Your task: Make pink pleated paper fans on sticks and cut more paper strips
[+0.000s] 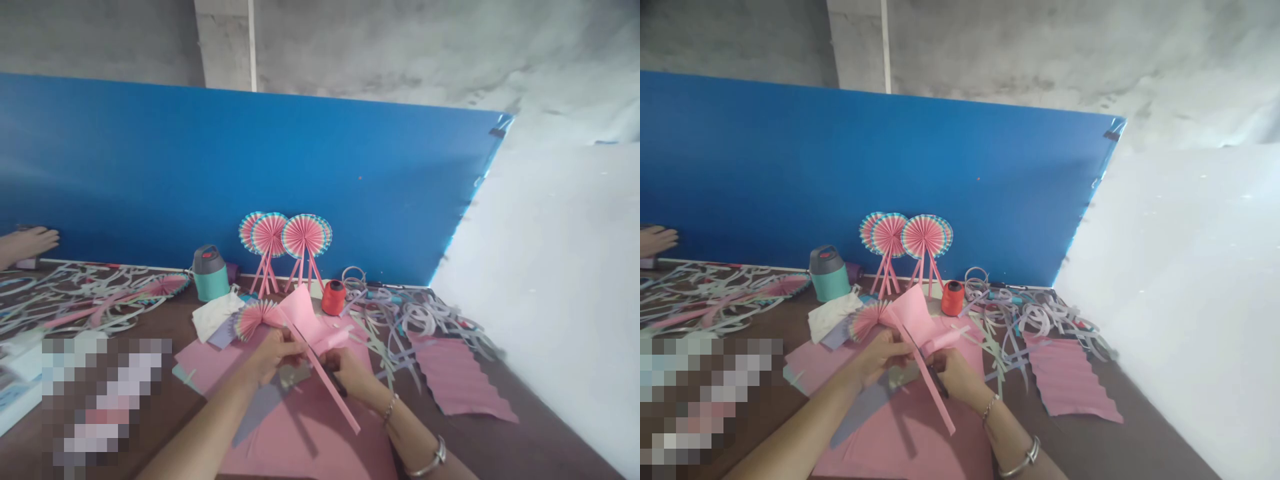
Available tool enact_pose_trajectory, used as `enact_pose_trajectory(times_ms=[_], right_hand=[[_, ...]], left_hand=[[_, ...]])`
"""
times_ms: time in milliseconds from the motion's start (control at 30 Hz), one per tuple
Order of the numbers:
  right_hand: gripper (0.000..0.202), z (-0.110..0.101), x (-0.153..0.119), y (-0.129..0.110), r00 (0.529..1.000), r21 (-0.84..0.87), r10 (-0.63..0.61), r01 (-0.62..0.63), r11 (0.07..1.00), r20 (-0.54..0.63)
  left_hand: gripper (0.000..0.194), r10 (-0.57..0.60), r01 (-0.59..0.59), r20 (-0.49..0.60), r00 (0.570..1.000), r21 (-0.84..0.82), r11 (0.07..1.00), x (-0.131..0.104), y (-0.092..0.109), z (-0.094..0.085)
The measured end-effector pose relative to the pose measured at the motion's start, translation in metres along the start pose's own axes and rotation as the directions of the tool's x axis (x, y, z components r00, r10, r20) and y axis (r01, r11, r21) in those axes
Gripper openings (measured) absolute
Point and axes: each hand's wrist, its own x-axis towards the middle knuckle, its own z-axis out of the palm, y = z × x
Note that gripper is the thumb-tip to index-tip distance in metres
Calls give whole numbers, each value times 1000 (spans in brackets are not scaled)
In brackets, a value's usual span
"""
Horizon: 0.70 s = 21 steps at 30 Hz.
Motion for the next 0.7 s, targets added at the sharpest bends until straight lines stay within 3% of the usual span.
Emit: enact_pose_trajectory(times_ms=[367,533,700], right_hand=[[23,-5,5,13,997,-35,47,-49,998,-69],[23,-6,3,10,994,-7,72,-73,997,-83],[21,-4,3,11,998,23,38,-37,999,-56]], left_hand=[[39,-28,28,33,999,-1,1000,-2,7,-4],[38,58,-61,-59,997,-40,997,-4,14,-6],[36,54,-59,-90,994,-50,997,-4,15,-5]])
